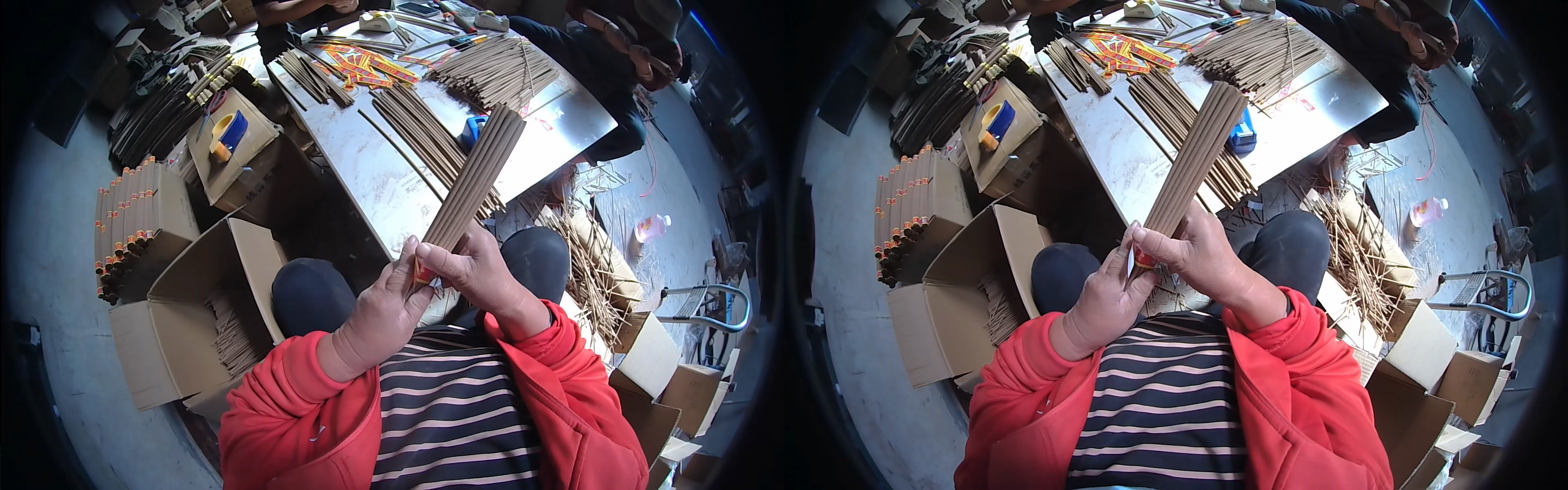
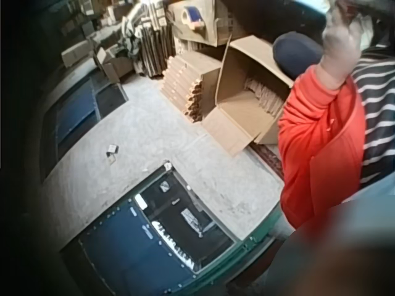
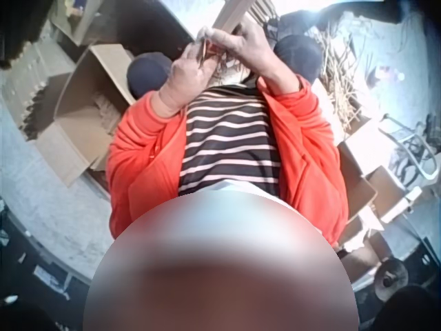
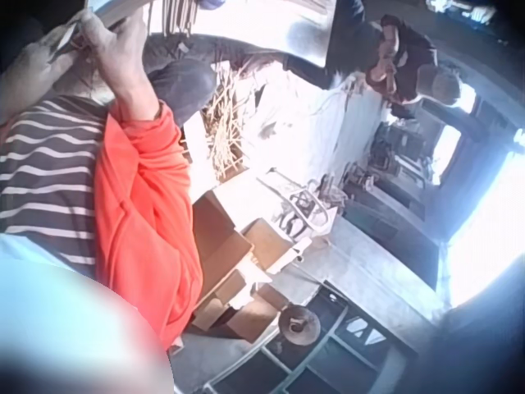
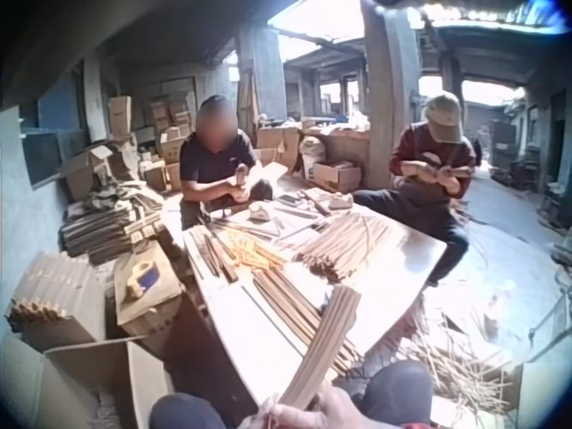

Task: The person gathers thin wooden sticks from a cardboard box, aligns them into a bundle, and wraps a small printed paper label around the bundle to secure it. The person repeats this process multiple times, placing the finished bundles into a box.

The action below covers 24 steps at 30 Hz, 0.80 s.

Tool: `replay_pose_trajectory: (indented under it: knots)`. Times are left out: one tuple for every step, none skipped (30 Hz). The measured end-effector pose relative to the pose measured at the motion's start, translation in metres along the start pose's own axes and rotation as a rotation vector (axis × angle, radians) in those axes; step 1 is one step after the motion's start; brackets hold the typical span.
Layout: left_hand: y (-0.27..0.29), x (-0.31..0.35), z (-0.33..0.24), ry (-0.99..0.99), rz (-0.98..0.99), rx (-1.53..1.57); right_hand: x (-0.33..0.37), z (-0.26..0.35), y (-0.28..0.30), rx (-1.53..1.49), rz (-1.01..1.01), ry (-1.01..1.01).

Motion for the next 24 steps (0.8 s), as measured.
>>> replay_pose_trajectory:
  knots:
    - [0.0, 0.0, 0.0, -0.005, 0.015, -0.007, 0.001, 0.001, 0.0, -0.007, 0.008, -0.004]
    - [0.0, 0.001, 0.001, -0.009, 0.031, -0.015, 0.001, 0.002, -0.001, -0.014, 0.016, -0.007]
    - [-0.001, 0.001, 0.001, -0.014, 0.028, -0.025, 0.0, 0.001, -0.001, -0.021, 0.015, -0.004]
    - [-0.001, 0.002, 0.001, -0.019, 0.025, -0.035, -0.001, 0.0, -0.001, -0.029, 0.014, -0.002]
    - [-0.002, 0.002, 0.001, -0.023, 0.022, -0.045, -0.002, -0.002, -0.001, -0.037, 0.013, 0.001]
    - [-0.001, 0.002, 0.0, -0.039, 0.024, -0.064, -0.002, -0.003, -0.001, -0.039, 0.009, 0.015]
    - [-0.001, 0.002, 0.0, -0.055, 0.026, -0.084, -0.003, -0.004, -0.001, -0.042, 0.005, 0.029]
    - [-0.001, 0.001, -0.001, -0.071, 0.028, -0.104, -0.003, -0.004, -0.001, -0.045, 0.001, 0.043]
    - [-0.002, 0.001, -0.001, -0.092, 0.023, -0.122, -0.004, -0.004, -0.001, -0.039, 0.012, 0.025]
    - [-0.002, 0.001, 0.0, -0.112, 0.018, -0.14, -0.003, -0.002, -0.001, -0.034, 0.022, 0.007]
    - [-0.003, 0.001, 0.0, -0.133, 0.014, -0.158, -0.003, -0.001, -0.001, -0.028, 0.032, -0.011]
    - [-0.003, 0.001, 0.0, -0.134, 0.017, -0.17, -0.002, 0.001, -0.001, -0.029, 0.035, -0.021]
    - [-0.004, 0.002, 0.0, -0.136, 0.019, -0.181, -0.001, 0.003, -0.001, -0.029, 0.037, -0.031]
    - [-0.004, 0.002, 0.0, -0.138, 0.022, -0.192, -0.001, 0.004, -0.001, -0.03, 0.039, -0.041]
    - [-0.003, 0.001, -0.001, -0.154, 0.026, -0.226, -0.001, 0.004, -0.001, -0.016, 0.036, -0.061]
    - [-0.003, 0.0, -0.002, -0.171, 0.031, -0.26, -0.001, 0.005, 0.0, -0.001, 0.033, -0.081]
    - [-0.002, -0.001, -0.003, -0.187, 0.035, -0.293, -0.002, 0.004, 0.001, 0.013, 0.03, -0.101]
    - [-0.002, -0.002, -0.003, -0.187, 0.043, -0.311, -0.003, 0.004, 0.001, -0.001, 0.05, -0.129]
    - [-0.002, -0.003, -0.004, -0.187, 0.051, -0.328, -0.003, 0.005, 0.002, -0.014, 0.07, -0.157]
    - [-0.002, -0.003, -0.004, -0.187, 0.059, -0.346, -0.004, 0.005, 0.002, -0.028, 0.091, -0.185]
    - [-0.002, -0.003, -0.004, -0.17, 0.067, -0.344, -0.004, 0.007, 0.003, -0.015, 0.092, -0.163]
    - [-0.003, -0.002, -0.004, -0.152, 0.074, -0.342, -0.004, 0.01, 0.003, -0.003, 0.094, -0.141]
    - [-0.003, -0.002, -0.003, -0.133, 0.082, -0.34, -0.005, 0.013, 0.004, 0.009, 0.096, -0.119]
    - [-0.003, -0.003, -0.003, -0.134, 0.073, -0.335, -0.005, 0.014, 0.004, 0.044, 0.09, -0.13]
Point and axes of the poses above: each hand's wrist, its own x-axis away from the middle knuckle, its own y-axis out of the back of the hand, z = x × y, the point moved 4 cm from there along -x, towards the middle knuckle, and after that the axes turned 15 degrees about -y, right-handed, at the moved point
